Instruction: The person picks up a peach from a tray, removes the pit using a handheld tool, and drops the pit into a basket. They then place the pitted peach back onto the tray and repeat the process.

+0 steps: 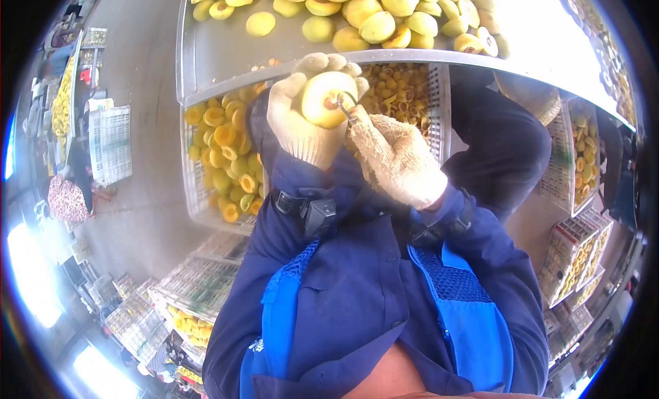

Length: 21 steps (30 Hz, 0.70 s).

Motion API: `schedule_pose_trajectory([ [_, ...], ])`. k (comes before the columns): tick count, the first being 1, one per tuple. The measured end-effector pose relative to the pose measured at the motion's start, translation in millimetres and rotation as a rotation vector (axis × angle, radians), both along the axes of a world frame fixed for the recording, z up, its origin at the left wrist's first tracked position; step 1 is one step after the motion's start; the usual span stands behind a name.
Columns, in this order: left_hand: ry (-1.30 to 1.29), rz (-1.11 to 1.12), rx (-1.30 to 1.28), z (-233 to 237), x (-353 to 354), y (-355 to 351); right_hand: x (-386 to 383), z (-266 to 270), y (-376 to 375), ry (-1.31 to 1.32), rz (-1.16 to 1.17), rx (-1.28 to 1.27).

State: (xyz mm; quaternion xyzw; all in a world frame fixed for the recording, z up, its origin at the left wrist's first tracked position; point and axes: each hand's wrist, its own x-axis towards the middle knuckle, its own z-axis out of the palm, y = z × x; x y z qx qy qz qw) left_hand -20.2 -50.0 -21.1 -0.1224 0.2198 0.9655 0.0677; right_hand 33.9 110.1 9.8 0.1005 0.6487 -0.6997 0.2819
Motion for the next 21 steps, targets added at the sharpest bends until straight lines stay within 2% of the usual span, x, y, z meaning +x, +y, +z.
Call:
schedule_pose_trajectory([
  [2, 0.091, -0.094, -0.011, 3, 3, -1, 3, -1, -4, 0.026, -0.005, 0.036],
  [5, 0.010, -0.023, -0.360, 6, 12, 9, 5, 1, -7, -0.010, -0.022, 0.025],
  [8, 0.080, 0.027, -0.214, 5, 18, 13, 8, -2, -12, 0.029, -0.035, 0.032],
  [15, 0.066, 0.132, -0.348, -1, 22, 18, 7, 20, -13, 0.061, 0.023, 0.146],
  [19, 0.119, 0.080, -0.292, -1, 22, 12, 5, 5, -3, -0.006, 0.100, -0.118],
  [21, 0.191, 0.040, -0.299, -2, 21, 10, 1, 15, 1, -0.163, 0.173, -0.149],
])
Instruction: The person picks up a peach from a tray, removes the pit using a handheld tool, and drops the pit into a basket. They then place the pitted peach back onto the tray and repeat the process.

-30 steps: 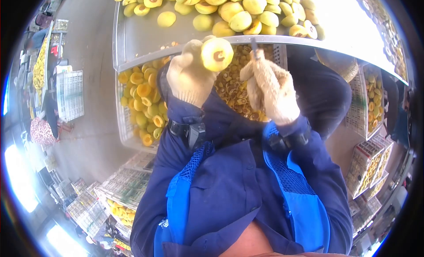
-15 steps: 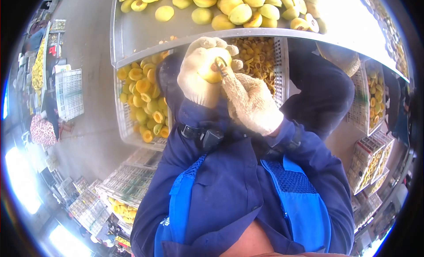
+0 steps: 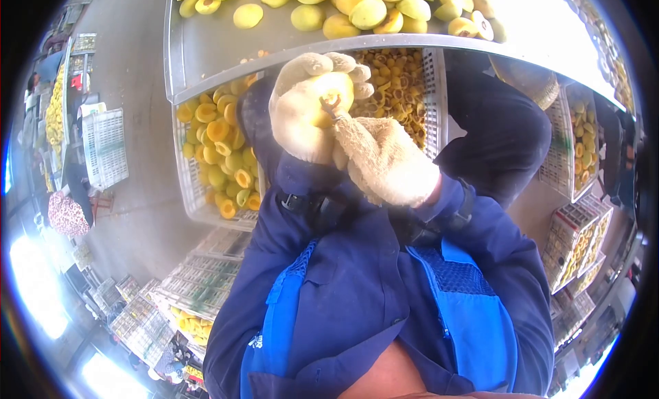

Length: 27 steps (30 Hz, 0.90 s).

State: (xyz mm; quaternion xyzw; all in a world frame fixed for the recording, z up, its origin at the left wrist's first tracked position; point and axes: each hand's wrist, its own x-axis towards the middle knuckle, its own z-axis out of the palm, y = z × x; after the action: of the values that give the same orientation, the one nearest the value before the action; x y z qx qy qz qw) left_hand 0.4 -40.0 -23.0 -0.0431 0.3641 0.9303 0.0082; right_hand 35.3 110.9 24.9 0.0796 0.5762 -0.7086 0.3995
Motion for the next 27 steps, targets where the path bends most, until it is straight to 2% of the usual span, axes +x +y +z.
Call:
schedule_pose_trajectory([
  [3, 0.129, -0.078, -0.076, -3, -8, 0, 9, -5, 3, -0.055, -0.114, -0.290],
  [5, 0.169, -0.113, -0.049, 2, -11, 2, 14, -15, 0, -0.092, -0.213, -0.372],
  [6, 0.130, -0.101, -0.129, 3, -13, 1, 13, -21, -1, -0.105, -0.259, -0.416],
  [10, -0.014, -0.081, -0.369, 12, -15, 8, 5, -13, 7, -0.027, -0.201, -0.205],
  [12, -0.115, -0.051, -0.529, 20, -14, 5, 1, -1, 9, -0.128, -0.125, -0.220],
  [14, -0.101, -0.074, -0.470, 16, -19, 7, -6, -15, 14, -0.238, -0.092, -0.286],
  [16, -0.083, -0.149, -0.396, 1, -21, 0, -5, -28, 14, -0.223, -0.095, -0.262],
  [17, -0.165, -0.214, -0.395, 2, -24, -2, -3, -30, 14, -0.198, -0.096, -0.234],
  [19, -0.159, -0.270, -0.557, -8, -28, 0, -5, -26, 17, -0.143, -0.052, -0.114],
  [21, -0.135, -0.288, -0.701, -7, -29, 0, -4, -29, 17, -0.131, -0.054, -0.122],
  [24, -0.147, -0.327, -0.568, -12, -27, -7, -5, -34, 23, -0.201, -0.043, -0.224],
  [27, 0.031, -0.333, -0.702, -14, -23, -11, -3, -41, 24, -0.309, -0.043, -0.311],
])
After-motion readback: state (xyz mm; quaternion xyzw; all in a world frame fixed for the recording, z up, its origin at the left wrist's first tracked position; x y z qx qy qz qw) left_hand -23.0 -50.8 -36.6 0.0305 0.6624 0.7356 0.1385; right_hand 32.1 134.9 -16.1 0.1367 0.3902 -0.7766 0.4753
